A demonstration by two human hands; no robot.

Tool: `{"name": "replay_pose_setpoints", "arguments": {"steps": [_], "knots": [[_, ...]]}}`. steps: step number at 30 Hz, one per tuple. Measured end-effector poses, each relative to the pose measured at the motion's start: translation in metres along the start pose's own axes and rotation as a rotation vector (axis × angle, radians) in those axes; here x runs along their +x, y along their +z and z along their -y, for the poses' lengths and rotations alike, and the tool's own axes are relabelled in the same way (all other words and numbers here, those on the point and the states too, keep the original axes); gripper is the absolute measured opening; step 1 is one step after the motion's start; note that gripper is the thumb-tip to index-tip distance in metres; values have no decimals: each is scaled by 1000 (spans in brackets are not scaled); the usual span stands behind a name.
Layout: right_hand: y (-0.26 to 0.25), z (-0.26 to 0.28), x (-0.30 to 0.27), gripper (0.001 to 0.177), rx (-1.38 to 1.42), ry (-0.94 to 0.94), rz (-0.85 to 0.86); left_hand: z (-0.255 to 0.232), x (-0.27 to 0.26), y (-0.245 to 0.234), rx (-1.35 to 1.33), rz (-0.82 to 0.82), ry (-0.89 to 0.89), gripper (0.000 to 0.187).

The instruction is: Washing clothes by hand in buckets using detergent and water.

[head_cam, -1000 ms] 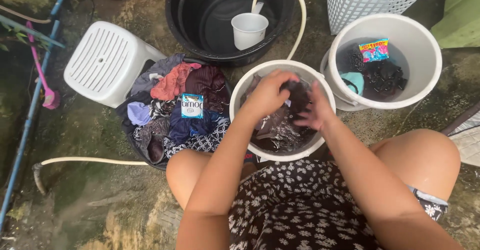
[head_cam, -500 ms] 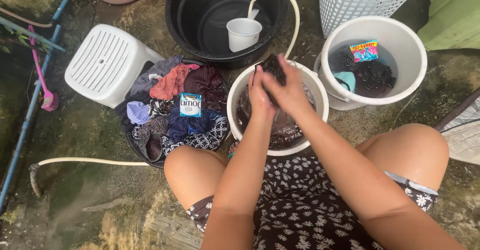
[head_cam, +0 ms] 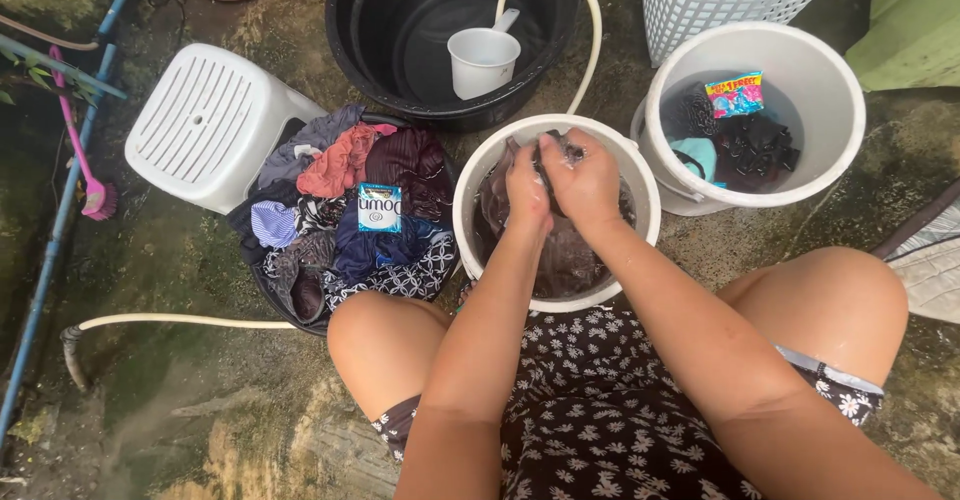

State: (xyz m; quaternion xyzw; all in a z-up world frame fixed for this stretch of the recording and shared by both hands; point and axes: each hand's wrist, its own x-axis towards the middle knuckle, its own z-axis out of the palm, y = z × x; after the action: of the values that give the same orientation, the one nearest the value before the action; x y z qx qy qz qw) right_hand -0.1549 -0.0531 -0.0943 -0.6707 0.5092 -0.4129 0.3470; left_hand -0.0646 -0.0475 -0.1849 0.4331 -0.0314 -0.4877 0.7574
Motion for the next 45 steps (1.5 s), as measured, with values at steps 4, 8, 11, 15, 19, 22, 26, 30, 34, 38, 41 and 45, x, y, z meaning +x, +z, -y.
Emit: {"name": "replay_pose_setpoints", "arguments": {"steps": [4, 8, 11, 15, 19, 22, 26, 30, 34, 38, 41, 45], "knots": [[-19, -31, 22, 39, 47, 30, 43, 18, 31, -23, 454, 127, 136, 54], [-100, -48, 59, 35, -102, -7, -207, 0, 25, -32, 1031, 155, -170, 63], [-161, -131, 92, 43, -265, -232, -393, 38, 20, -76, 1791, 199, -38, 70], [-191, -144, 92, 55, -925, -445, -443, 71, 3, -85, 2009, 215, 36, 63], [-163, -145, 73, 75, -501, -45, 224, 52, -6, -63, 1905, 335, 64, 27], [-120, -145, 42, 90, -238, 83, 608, -4, -34, -24, 1740, 422, 361, 22], [-76, -135, 17, 109, -108, -63, 762, -85, -67, 27, 1488, 607, 460, 25], [-75, -53, 19, 103, 316, -30, 682, -116, -67, 40, 1295, 763, 617, 27], [-48, -28, 22, 53, 643, 114, 508, -115, -58, 38, 945, 624, 804, 32], [-38, 44, 7, 49, 640, -99, 340, -74, -45, 34, 626, 353, 519, 63], [-8, 46, -2, 38, 596, -62, 92, -59, -46, 47, 857, 11, 660, 49], [5, -1, 12, 37, 641, -82, 41, -70, -59, 65, 902, -3, 576, 55]]}}
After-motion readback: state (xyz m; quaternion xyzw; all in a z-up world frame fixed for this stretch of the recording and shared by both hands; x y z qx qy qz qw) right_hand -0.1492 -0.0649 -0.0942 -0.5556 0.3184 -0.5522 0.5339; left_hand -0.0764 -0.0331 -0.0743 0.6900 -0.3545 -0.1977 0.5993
